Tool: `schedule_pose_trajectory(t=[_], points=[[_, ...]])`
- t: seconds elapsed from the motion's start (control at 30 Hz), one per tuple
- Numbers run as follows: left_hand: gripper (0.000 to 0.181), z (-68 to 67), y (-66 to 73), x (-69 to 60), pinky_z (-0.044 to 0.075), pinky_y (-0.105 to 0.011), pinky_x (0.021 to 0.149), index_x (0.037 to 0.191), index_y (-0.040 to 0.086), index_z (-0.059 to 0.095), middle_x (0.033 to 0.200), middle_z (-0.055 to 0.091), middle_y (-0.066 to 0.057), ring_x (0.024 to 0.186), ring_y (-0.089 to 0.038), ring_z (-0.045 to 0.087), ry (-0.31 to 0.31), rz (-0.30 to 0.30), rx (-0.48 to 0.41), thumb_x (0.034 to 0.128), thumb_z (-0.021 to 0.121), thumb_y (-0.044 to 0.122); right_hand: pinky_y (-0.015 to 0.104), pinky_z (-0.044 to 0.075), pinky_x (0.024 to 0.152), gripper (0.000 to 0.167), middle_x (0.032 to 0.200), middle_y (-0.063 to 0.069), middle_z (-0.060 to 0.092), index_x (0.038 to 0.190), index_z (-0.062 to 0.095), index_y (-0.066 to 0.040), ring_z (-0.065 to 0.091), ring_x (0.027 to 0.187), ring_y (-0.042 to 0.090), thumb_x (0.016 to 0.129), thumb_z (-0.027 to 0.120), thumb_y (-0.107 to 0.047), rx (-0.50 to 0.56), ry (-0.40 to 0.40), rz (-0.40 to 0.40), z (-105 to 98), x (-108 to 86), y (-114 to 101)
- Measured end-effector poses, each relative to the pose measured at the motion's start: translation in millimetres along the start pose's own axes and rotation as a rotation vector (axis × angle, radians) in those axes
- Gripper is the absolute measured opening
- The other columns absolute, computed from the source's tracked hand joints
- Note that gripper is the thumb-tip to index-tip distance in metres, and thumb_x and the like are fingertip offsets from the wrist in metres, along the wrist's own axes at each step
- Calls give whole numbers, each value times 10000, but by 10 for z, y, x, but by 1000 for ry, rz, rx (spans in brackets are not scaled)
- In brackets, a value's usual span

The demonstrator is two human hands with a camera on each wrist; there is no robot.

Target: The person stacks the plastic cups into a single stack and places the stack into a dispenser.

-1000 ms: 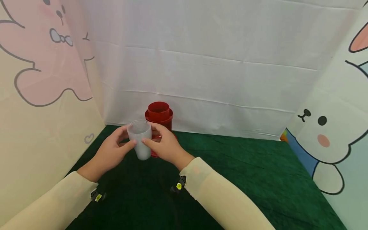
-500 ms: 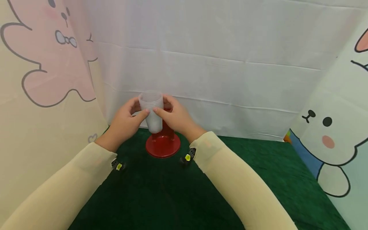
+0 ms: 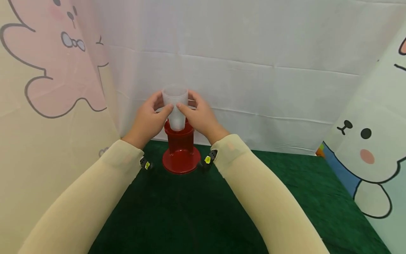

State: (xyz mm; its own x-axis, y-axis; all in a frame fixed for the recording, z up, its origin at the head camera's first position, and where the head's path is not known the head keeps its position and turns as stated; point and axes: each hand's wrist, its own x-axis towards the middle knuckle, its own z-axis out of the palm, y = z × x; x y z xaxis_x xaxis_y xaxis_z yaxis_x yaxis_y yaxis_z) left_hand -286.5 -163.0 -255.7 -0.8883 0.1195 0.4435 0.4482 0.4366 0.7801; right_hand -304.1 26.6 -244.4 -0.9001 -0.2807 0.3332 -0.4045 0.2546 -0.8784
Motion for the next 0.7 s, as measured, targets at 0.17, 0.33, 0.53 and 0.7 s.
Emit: schedule_pose_trajectory(t=[0.17, 0.33, 0.53, 0.7], points=[[665, 30, 2, 112, 427, -529, 1108, 1602, 189, 362, 1542, 497, -37, 1385, -246, 492, 7, -18, 4, 1033, 587, 447, 431, 498, 1047, 615, 1475, 16, 527, 1566, 423, -177, 513, 1343, 205, 1020, 649, -347, 5, 18, 19, -29, 99, -10], [655, 69, -50, 196, 414, -522, 1120, 1604, 191, 359, 1542, 493, -37, 1390, -241, 483, 10, -35, 7, 1040, 570, 450, 432, 487, 1061, 601, 1480, 26, 518, 1570, 417, -167, 508, 1348, 214, 1032, 635, -322, -2, 27, 20, -15, 171, 27], [625, 100, -130, 248, 405, -502, 1132, 1601, 188, 365, 1546, 489, -41, 1399, -240, 477, 30, -43, -25, 1052, 558, 417, 432, 478, 1071, 607, 1481, 33, 514, 1574, 411, -160, 503, 1354, 221, 1034, 633, -322, 7, 34, 30, 20, 235, 56], [619, 119, -170, 279, 425, -491, 1117, 1598, 203, 373, 1558, 477, -18, 1400, -233, 480, 51, -34, -40, 1050, 560, 423, 441, 473, 1077, 630, 1492, 25, 511, 1585, 398, -175, 498, 1361, 208, 1029, 642, -341, 11, 54, 38, 41, 280, 70]])
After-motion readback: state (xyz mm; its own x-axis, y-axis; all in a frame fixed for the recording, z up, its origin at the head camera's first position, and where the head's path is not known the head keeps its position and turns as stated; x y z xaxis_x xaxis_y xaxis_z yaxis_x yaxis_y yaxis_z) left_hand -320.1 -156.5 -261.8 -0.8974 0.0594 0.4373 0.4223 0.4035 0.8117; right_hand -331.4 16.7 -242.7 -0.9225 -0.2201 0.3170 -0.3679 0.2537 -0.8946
